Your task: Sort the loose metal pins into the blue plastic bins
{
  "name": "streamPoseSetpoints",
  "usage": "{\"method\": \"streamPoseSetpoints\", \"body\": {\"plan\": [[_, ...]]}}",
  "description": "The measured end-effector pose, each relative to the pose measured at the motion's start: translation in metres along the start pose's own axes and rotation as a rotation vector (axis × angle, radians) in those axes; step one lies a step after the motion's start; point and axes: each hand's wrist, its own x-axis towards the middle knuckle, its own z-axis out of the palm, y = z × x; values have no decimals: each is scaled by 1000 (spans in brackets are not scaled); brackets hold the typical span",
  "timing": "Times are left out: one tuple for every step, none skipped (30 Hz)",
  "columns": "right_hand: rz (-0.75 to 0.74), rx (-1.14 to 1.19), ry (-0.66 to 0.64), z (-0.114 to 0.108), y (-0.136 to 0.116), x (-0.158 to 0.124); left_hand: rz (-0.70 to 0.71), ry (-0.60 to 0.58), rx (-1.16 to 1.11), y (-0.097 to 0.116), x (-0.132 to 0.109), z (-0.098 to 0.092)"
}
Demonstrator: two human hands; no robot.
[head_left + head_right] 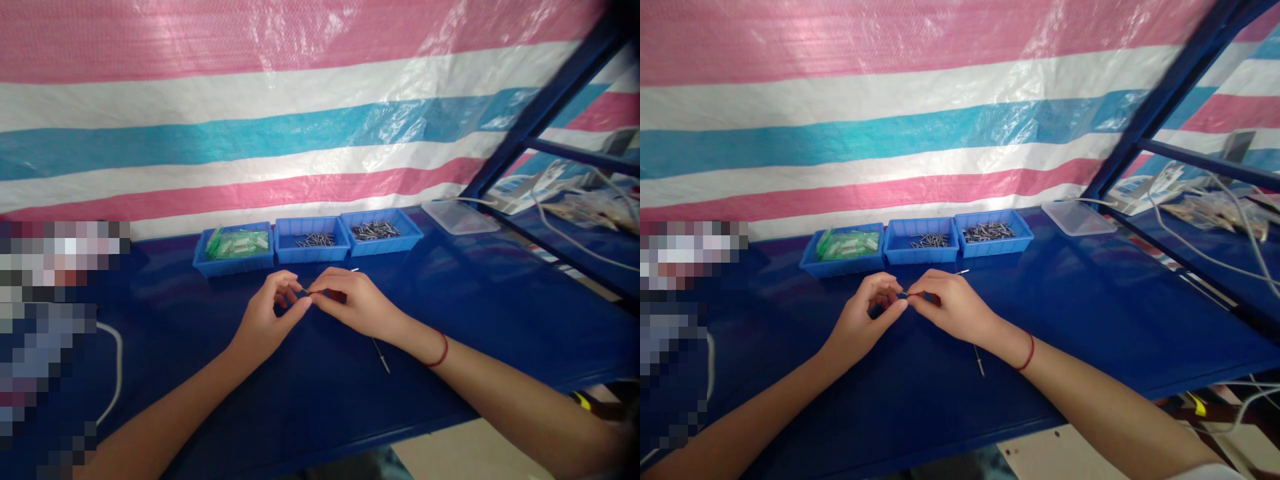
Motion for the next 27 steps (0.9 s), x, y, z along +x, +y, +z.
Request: {"method": "streamPoseSetpoints", "body": {"plan": [[3,16,4,0,-1,0,-39,-16,-17,0,0,1],[4,28,8,0,-1,0,-65,-28,-29,1,0,2],[4,36,12,1,-1,0,-75,-33,-38,0,-1,2],[2,42,17,1,-2,-1,-76,-36,-46,0,-1,3],[2,47,19,2,-2,-1,-74,-36,-54,0,-1,3],[1,52,20,3,-2,-2,-68,-34,-62,0,-2,3],[0,56,18,3,-2,-2,-60,-31,-70,0,-2,3],[-1,57,13,4,-2,-2,-51,-30,-75,0,-2,3],[-1,57,8,5,-3,-2,-42,-29,-77,0,-3,2],[-4,58,2,5,-3,-2,-30,-26,-76,1,-3,2],[-4,58,-3,5,-3,-2,-16,-23,-73,2,-3,1],[-2,60,-9,5,-4,-2,-3,-20,-68,2,-3,1],[5,61,-17,5,-4,-2,10,-15,-61,3,-3,1],[10,63,-25,4,-4,-1,21,-8,-53,4,-3,0],[15,64,-31,4,-4,-1,30,1,-46,4,-3,0],[19,62,-37,4,-3,-1,36,8,-41,4,-3,0],[19,58,-41,3,-2,-1,43,15,-38,4,-3,0],[17,55,-41,3,-1,-1,48,21,-35,4,-3,0],[15,52,-38,3,1,-1,53,23,-31,4,-3,0],[14,50,-33,4,2,-1,58,25,-28,4,-3,0],[13,49,-28,4,4,-1,62,27,-25,4,-3,0],[11,49,-22,4,5,-1,67,28,-22,4,-4,0],[8,50,-14,4,6,-1,71,30,-20,4,-4,0],[7,50,-4,4,6,-1,74,32,-21,4,-4,0],[6,51,7,4,6,-1,78,36,-23,4,-4,0],[7,51,22,3,6,0,82,40,-24,4,-4,0],[11,52,40,2,5,0,85,43,-24,4,-4,0]]}}
